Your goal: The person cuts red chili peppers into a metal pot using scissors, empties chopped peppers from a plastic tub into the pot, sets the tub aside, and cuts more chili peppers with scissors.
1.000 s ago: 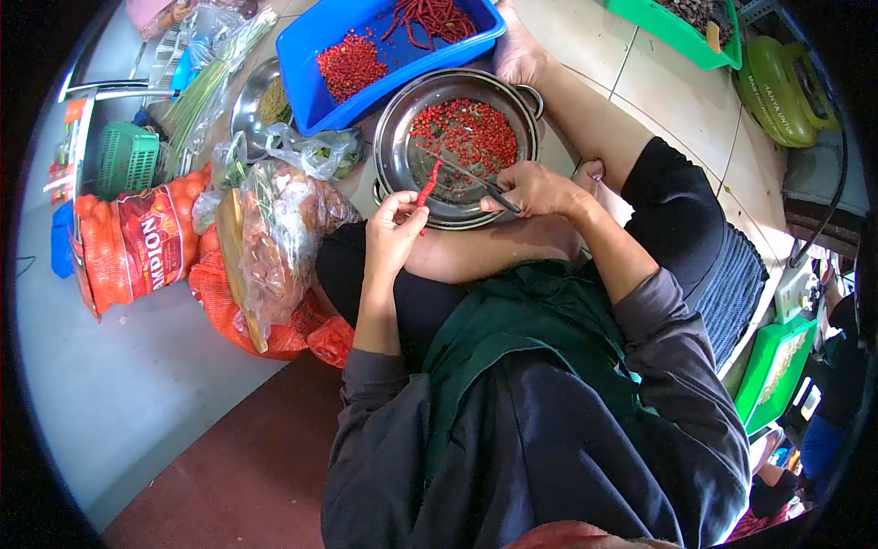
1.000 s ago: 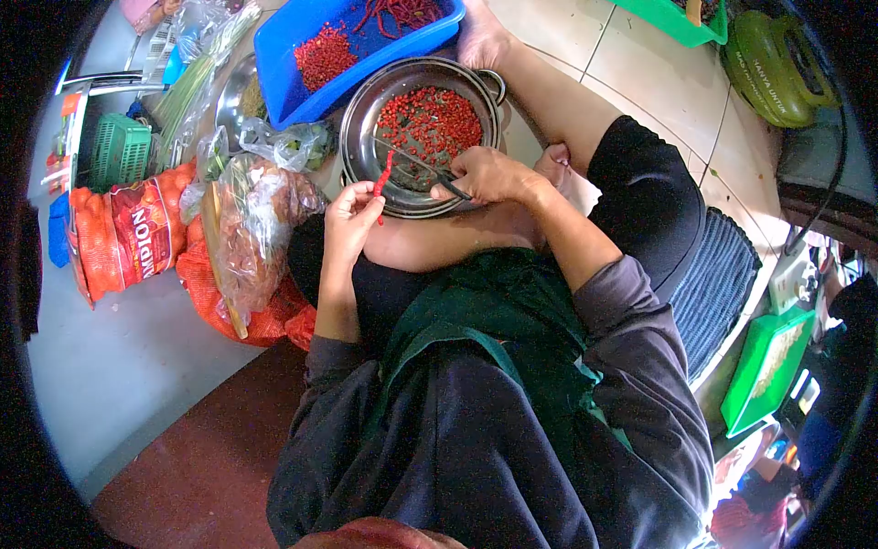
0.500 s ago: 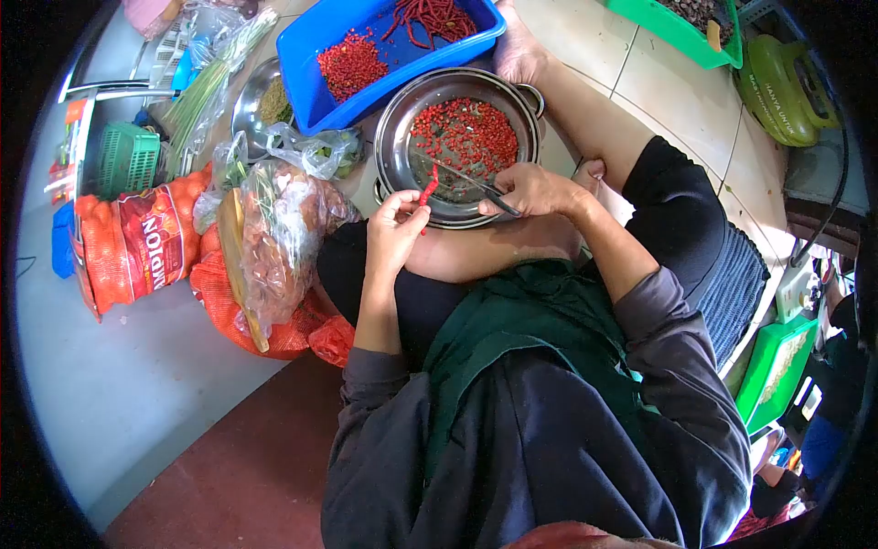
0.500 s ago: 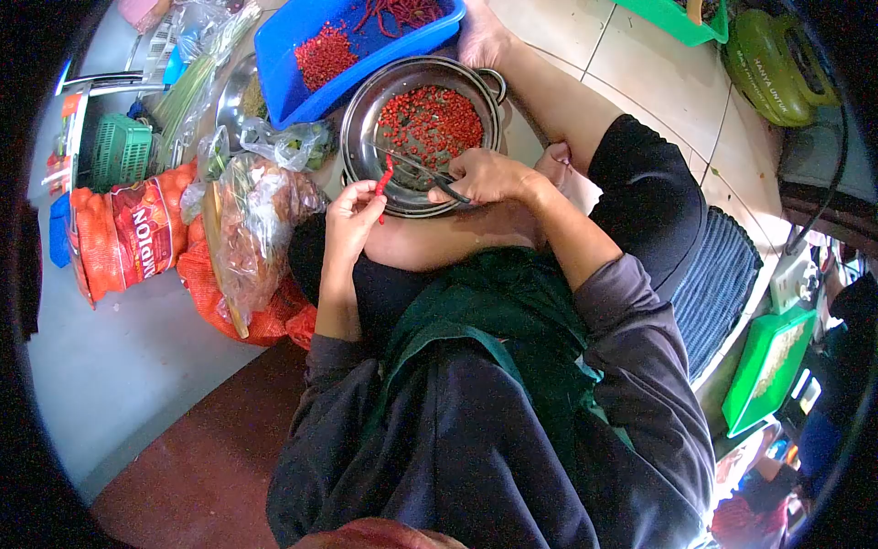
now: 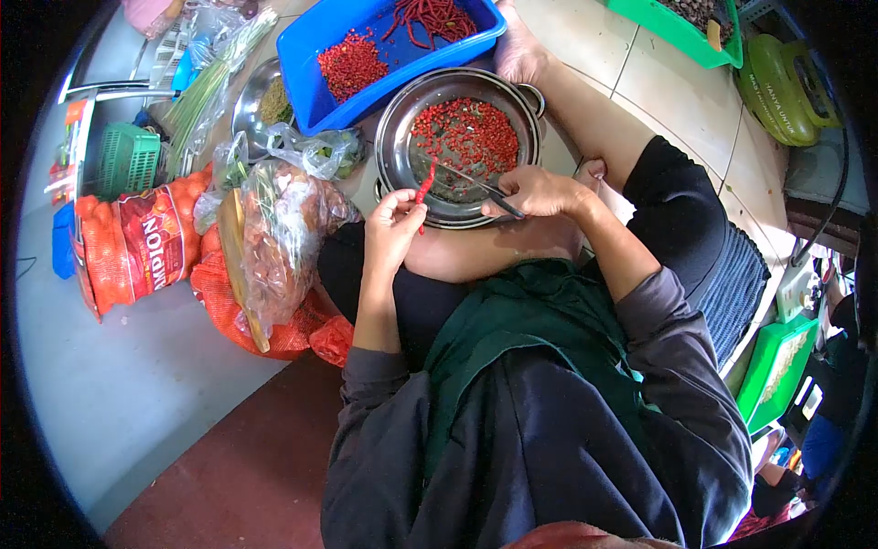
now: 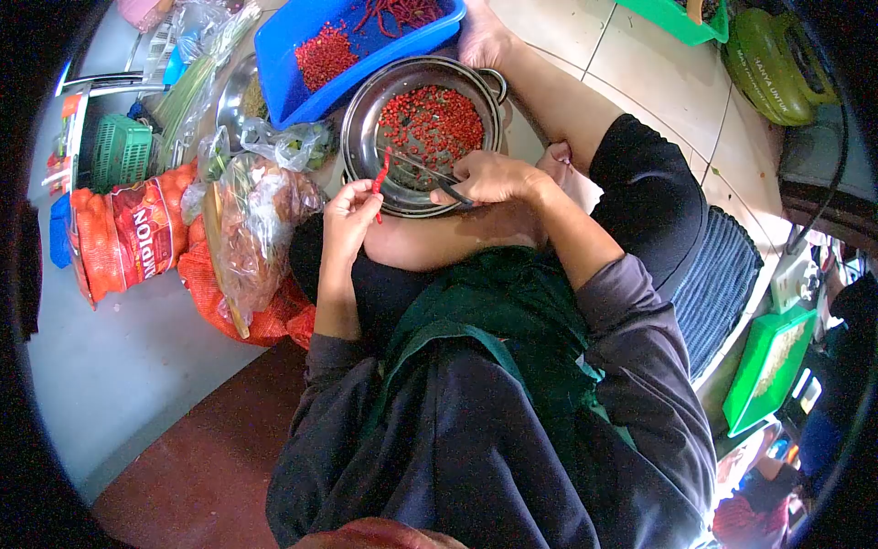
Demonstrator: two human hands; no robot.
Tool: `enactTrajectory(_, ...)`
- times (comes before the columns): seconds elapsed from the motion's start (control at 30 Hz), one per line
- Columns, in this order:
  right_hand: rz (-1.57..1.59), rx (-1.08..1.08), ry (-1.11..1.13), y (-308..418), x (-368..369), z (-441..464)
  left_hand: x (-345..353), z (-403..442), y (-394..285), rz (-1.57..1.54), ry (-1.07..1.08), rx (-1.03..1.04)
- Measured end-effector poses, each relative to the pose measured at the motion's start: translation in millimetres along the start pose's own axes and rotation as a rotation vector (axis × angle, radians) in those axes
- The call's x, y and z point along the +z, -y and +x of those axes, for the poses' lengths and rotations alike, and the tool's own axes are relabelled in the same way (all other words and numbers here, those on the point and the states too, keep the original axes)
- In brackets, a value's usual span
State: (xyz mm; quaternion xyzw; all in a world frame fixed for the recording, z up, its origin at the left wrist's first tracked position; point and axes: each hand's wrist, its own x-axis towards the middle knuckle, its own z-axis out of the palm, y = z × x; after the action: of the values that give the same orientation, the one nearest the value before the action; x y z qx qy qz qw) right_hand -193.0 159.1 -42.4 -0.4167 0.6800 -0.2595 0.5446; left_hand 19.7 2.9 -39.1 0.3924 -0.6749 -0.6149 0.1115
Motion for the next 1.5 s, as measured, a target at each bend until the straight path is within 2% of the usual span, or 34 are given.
enactTrajectory(0.3, -0.018, -0.123, -0.140, -1, 1, -1, 0, 3, 10, 0.054, -0.005, 0.037)
enactTrajectory(0.6, 0.020, 0.027, -0.028, -3, -3, -1, 0, 1, 0, -0.012, -0.031, -0.017)
enactTrajectory(0.7, -0.024, 0.012, 0.011, -2, -2, 1, 1, 0, 0, -0.019, -0.035, -0.012)
enactTrajectory(1.0, -0.093, -0.134, -0.113, -5, 1, 4, 0, 2, 6, -0.014, 0.001, -0.013)
enactTrajectory(1.3, 0.017, 0.015, -0.082, 1, -5, -5, 0, 1, 2, -0.024, -0.022, -0.007)
enactTrajectory(1.4, -0.087, 0.003, -0.011, -2, -5, -1, -1, 1, 2, -0.028, -0.006, -0.016)
enactTrajectory(1.5, -0.059, -0.035, -0.049, -2, -1, 1, -2, 1, 5, -0.013, 0.012, -0.018)
